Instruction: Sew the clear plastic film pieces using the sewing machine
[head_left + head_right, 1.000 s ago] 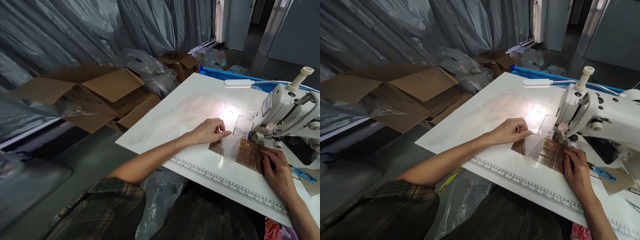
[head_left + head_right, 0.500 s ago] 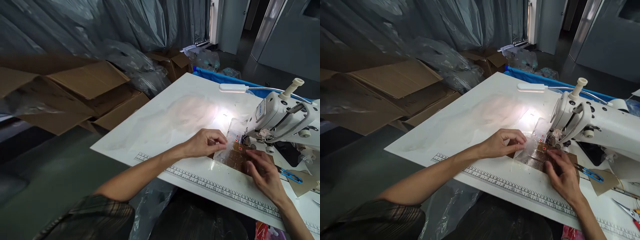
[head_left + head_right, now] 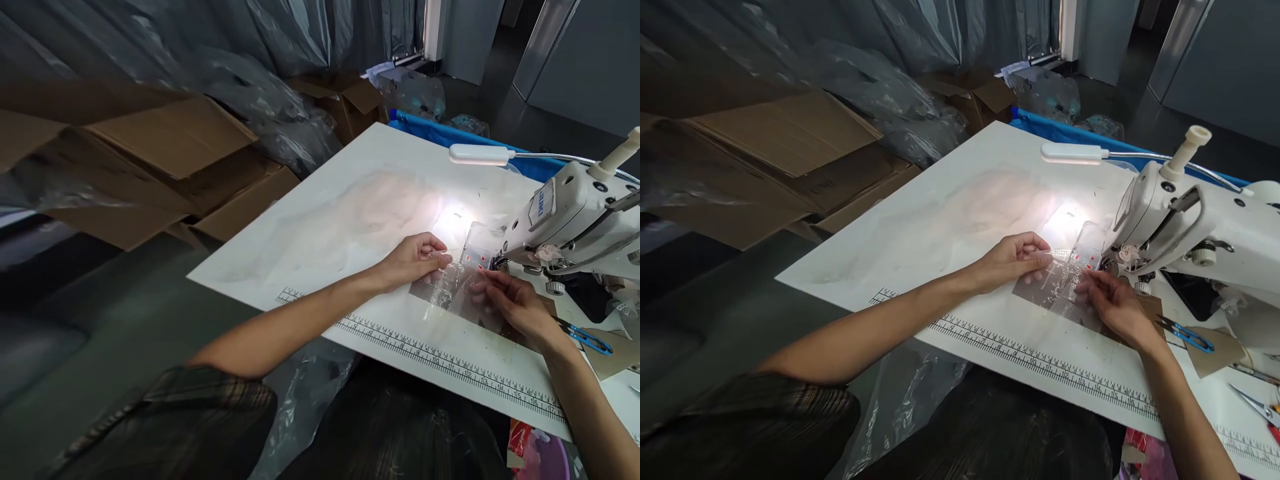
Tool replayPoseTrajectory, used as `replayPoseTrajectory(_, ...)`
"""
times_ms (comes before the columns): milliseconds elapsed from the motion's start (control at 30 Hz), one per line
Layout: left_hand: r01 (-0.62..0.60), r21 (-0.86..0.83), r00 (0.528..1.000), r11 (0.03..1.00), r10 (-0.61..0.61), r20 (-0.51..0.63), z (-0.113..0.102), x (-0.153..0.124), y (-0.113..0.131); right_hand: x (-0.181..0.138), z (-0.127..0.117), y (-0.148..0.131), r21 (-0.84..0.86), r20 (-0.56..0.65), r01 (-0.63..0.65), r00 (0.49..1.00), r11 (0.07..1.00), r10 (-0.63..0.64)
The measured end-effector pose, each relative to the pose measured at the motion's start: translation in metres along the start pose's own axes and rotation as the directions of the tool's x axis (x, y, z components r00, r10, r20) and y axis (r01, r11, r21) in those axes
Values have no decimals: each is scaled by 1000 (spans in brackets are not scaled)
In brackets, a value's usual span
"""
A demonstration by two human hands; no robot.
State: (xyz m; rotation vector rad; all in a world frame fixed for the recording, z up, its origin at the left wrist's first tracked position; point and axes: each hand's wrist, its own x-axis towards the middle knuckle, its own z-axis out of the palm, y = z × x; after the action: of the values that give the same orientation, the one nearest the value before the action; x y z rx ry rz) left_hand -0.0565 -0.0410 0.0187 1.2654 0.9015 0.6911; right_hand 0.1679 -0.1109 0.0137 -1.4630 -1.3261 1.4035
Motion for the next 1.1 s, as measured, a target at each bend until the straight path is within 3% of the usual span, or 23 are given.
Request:
replayPoseTrajectory(200,33,88,999,996,-31,-16,3,0,3,2,-1,15,-43,-24,-7,1000,999,6)
replayPoseTrajectory(400,16,94,1000,995,-15,-11,-2,1,0,-7,5,11,-281,-53,103,991,954,-123)
replayPoseTrajectory(567,10,122,994,993,-23,106,-2,1,-3,-11,9,12,-430,-94,177,966,885,-239)
replayPoseTrajectory(700,-128,418,992,899,113,60,5,-7,-5,-14,12,14,-388,-131,172,962,906,-238)
replayPoseTrajectory(767,-230,568,973,790,176,149,12,-11,-10,-19,15,14,-307,-109,205,963,929,-248)
replayPoseTrajectory(867,-468,572,878,673,282,387,18,-12,-16,-25,18,23,-126,-17,235,971,964,-239)
replayPoseTrajectory(933,-497,560,861,662,300,410,13,-13,-14,-23,14,36,-43,-130,215,967,976,-219)
replayPoseTrajectory(1000,-442,549,893,709,287,348,1,-18,-6,-15,6,53,-22,-259,195,946,981,-194)
replayPoseTrajectory(1100,-270,464,963,844,236,131,-23,-38,14,-4,-3,66,-39,-286,137,948,990,-142)
